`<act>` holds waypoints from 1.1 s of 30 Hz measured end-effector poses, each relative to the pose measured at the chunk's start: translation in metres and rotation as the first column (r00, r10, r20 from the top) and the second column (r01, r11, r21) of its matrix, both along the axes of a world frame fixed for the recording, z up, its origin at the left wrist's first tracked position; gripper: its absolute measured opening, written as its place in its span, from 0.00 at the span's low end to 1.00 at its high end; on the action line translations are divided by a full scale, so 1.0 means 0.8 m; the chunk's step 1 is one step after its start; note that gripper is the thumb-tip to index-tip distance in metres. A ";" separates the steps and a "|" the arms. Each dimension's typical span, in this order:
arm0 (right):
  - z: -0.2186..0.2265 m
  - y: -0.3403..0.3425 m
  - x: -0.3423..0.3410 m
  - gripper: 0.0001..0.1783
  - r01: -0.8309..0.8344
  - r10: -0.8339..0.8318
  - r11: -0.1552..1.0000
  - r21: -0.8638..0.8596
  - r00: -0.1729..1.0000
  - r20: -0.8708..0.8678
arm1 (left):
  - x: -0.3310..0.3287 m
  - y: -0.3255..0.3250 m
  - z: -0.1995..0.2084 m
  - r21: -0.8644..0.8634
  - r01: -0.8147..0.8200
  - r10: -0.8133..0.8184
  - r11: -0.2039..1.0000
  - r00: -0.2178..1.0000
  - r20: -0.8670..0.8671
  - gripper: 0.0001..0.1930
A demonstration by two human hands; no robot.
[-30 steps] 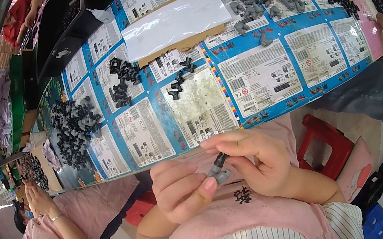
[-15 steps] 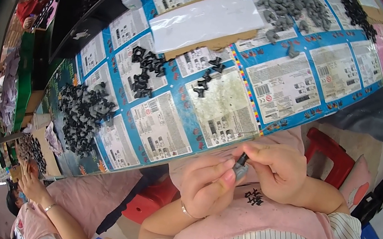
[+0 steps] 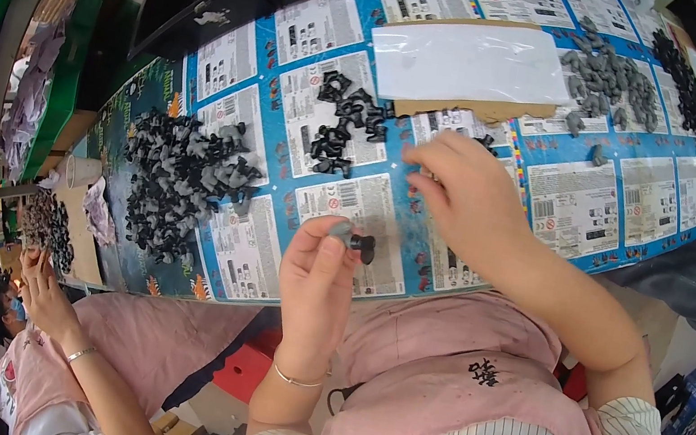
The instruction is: The person assembles small black and grey plastic and rubber components by hand at a factory workbench.
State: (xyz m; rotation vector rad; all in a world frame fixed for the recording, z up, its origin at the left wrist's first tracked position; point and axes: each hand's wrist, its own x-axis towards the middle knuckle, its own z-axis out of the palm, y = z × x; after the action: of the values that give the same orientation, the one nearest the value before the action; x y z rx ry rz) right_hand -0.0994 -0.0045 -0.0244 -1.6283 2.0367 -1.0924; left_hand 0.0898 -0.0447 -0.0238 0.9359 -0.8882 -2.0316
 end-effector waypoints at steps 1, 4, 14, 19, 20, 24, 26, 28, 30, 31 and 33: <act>-0.007 -0.018 0.004 0.12 -0.005 0.005 1.000 0.001 1.000 0.001 | 0.005 -0.004 0.003 0.041 0.005 -0.003 0.999 0.999 -0.041 0.11; -0.032 -0.057 0.014 0.10 -0.031 0.022 0.999 -0.039 0.977 -0.212 | 0.015 -0.010 0.005 0.127 0.026 -0.007 0.992 0.988 -0.152 0.13; -0.047 -0.074 0.032 0.12 -0.019 0.042 0.998 0.055 0.889 -0.456 | 0.027 -0.017 0.000 0.419 0.229 0.025 0.878 0.855 -0.519 0.16; -0.039 -0.070 0.031 0.13 -0.042 0.073 0.995 0.087 0.916 -0.395 | 0.020 -0.013 0.004 0.408 0.257 -0.016 0.876 0.861 -0.508 0.16; -0.038 -0.067 0.029 0.13 -0.037 0.068 0.996 0.085 0.916 -0.395 | 0.020 -0.012 0.004 0.402 0.250 -0.025 0.881 0.872 -0.489 0.16; -0.022 -0.037 0.014 0.14 -0.044 0.043 0.999 -0.012 0.997 -0.071 | 0.016 -0.006 0.007 0.373 0.232 -0.055 0.898 0.902 -0.428 0.16; -0.004 -0.009 0.007 0.14 -0.014 0.019 0.999 -0.037 0.992 0.124 | 0.013 -0.003 0.009 0.323 0.194 -0.072 0.926 0.932 -0.355 0.15; 0.010 0.021 0.001 0.12 -0.062 0.041 0.997 0.049 0.940 0.340 | 0.007 -0.001 0.014 0.249 0.180 -0.108 0.952 0.954 -0.279 0.15; 0.012 0.045 0.003 0.09 -0.011 0.004 1.000 0.014 0.902 0.431 | 0.001 0.003 0.018 0.174 0.182 -0.145 0.968 0.968 -0.204 0.14; 0.016 0.056 0.003 0.10 -0.010 0.012 1.000 -0.006 0.874 0.485 | 0.000 0.007 0.020 0.028 0.160 -0.159 0.987 0.986 -0.050 0.13; 0.020 0.073 0.005 0.10 -0.005 0.014 1.000 -0.017 0.821 0.571 | -0.012 0.015 0.029 -0.186 0.130 -0.103 0.974 0.984 0.148 0.12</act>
State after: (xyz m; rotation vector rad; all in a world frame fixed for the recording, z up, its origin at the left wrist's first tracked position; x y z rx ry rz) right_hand -0.0957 0.0541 -0.0081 -1.1168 1.6145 -1.3886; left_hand 0.0803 -0.0324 -0.0008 0.9411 -1.2200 -1.9513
